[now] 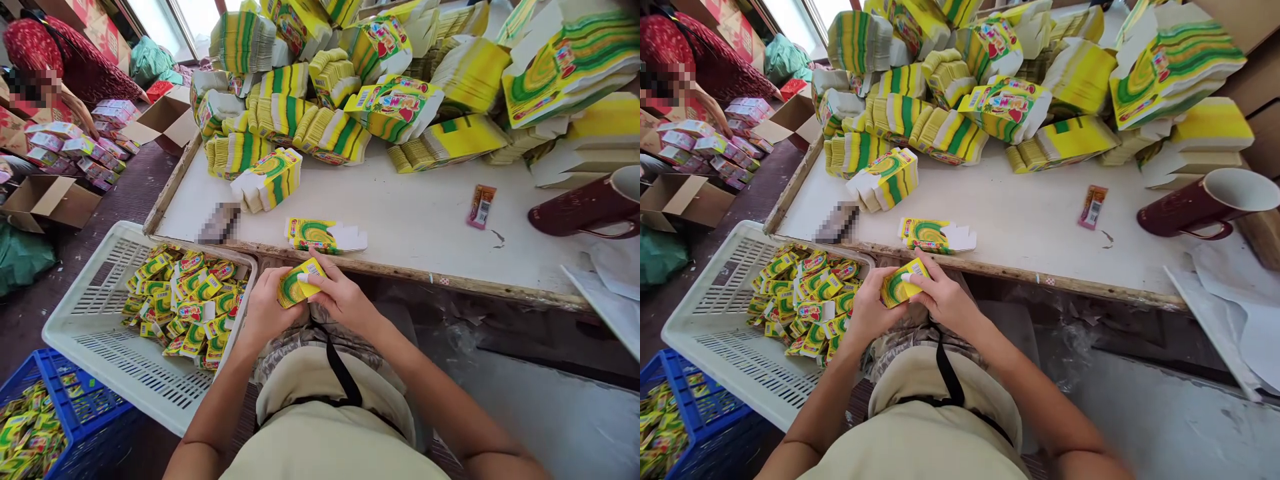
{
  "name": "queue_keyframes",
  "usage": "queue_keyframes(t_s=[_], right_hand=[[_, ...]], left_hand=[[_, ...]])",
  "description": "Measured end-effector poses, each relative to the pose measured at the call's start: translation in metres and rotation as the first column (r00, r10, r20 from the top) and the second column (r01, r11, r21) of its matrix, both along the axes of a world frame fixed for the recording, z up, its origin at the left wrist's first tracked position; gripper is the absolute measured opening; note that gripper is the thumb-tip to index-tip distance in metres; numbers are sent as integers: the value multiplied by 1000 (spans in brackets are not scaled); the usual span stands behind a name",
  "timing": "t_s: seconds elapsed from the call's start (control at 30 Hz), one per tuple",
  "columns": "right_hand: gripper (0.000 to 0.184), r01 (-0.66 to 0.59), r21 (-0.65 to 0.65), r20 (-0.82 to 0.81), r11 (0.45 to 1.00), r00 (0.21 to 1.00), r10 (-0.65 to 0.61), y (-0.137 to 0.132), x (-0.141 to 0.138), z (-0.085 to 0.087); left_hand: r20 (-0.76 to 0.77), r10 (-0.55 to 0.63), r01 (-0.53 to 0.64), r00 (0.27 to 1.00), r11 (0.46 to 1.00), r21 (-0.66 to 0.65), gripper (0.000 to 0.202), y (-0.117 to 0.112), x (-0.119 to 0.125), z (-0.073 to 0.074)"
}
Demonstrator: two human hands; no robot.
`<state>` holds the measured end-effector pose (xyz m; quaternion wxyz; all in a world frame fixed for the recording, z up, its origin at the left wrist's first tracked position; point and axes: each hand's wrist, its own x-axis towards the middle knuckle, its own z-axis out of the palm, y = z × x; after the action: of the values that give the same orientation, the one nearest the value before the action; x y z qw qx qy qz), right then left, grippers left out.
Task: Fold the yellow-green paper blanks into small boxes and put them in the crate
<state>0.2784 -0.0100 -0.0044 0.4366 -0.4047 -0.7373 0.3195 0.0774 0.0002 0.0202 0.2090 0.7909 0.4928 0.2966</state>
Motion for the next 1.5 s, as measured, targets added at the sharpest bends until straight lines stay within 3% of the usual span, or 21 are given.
queue_keyframes(t_s=[0.2, 0.4, 0.53, 0.63, 0.73, 0.8, 0.87, 0.97, 1.03, 1.1, 1.13, 1.2, 1.3, 1.33, 1.4, 1.47, 1.5], right_hand=[[23, -104, 11, 41, 994, 994, 104, 10, 15, 13], [13, 14, 9, -72, 1000, 997, -13, 9, 3, 5], [51, 156, -80, -113, 984, 980, -165, 4, -14, -2], [79, 143, -78, -58, 987, 987, -148, 12, -16, -1], [75, 229, -13, 68, 973, 971, -227, 32, -4, -1], [53, 406, 23, 235, 914, 886, -399, 48, 6, -6], [38, 491, 58, 415, 869, 780, -468, 62, 13, -13], [31, 486, 79, 530, 871, 719, -450, 73, 13, -21], [32, 500, 96, 497, 861, 726, -476, 74, 10, -20], [34, 523, 76, 404, 849, 762, -506, 69, 8, -14], [34, 523, 43, 334, 851, 796, -505, 64, 6, -10], [35, 451, -81, 150, 889, 887, -436, 51, 2, 0], [37, 106, -296, -193, 949, 967, -168, 25, -9, 9], [37, -1, -329, -289, 944, 952, -100, 17, -15, 11], [40, -89, -344, -384, 935, 922, -54, 2, -26, 12], [44, -62, -343, -376, 937, 923, -77, -7, -36, 10], [46, -40, -348, -359, 937, 929, -93, -10, -40, 9]], left_hand=[[4, -63, 63, 998, 998, -17, 53, 8, -5, 12], [-46, 7, -3, 999, 996, 89, 48, 9, 3, 14], [-64, -2, 7, 998, 997, 83, 51, 8, 3, 9], [-66, 14, -10, 998, 998, 54, 52, 9, -9, 5], [-173, 236, -220, 956, 970, 106, 54, 12, -43, 3], [-262, 476, -433, 840, 877, 207, 67, 14, -71, 2], [-269, 575, -530, 773, 818, 226, 80, 13, -91, 1], [-148, 474, -465, 868, 881, 92, 66, 8, -89, -6], [25, 353, -350, 935, 933, -84, 52, 4, -68, -15], [265, 280, -197, 923, 933, -302, 52, 1, -38, -25], [397, 272, -105, 877, 913, -394, 56, 2, -23, -29], [637, 298, 65, 711, 874, -481, 64, 4, 6, -33], [850, 370, 183, 375, 870, -459, 53, 12, 38, -25], [884, 384, 195, 268, 876, -440, 48, 15, 46, -20], [915, 394, 183, 81, 897, -403, 43, 21, 55, -9], [926, 377, 106, -34, 922, -371, 45, 25, 59, -2], [927, 372, 55, -47, 928, -369, 48, 25, 60, -1]])
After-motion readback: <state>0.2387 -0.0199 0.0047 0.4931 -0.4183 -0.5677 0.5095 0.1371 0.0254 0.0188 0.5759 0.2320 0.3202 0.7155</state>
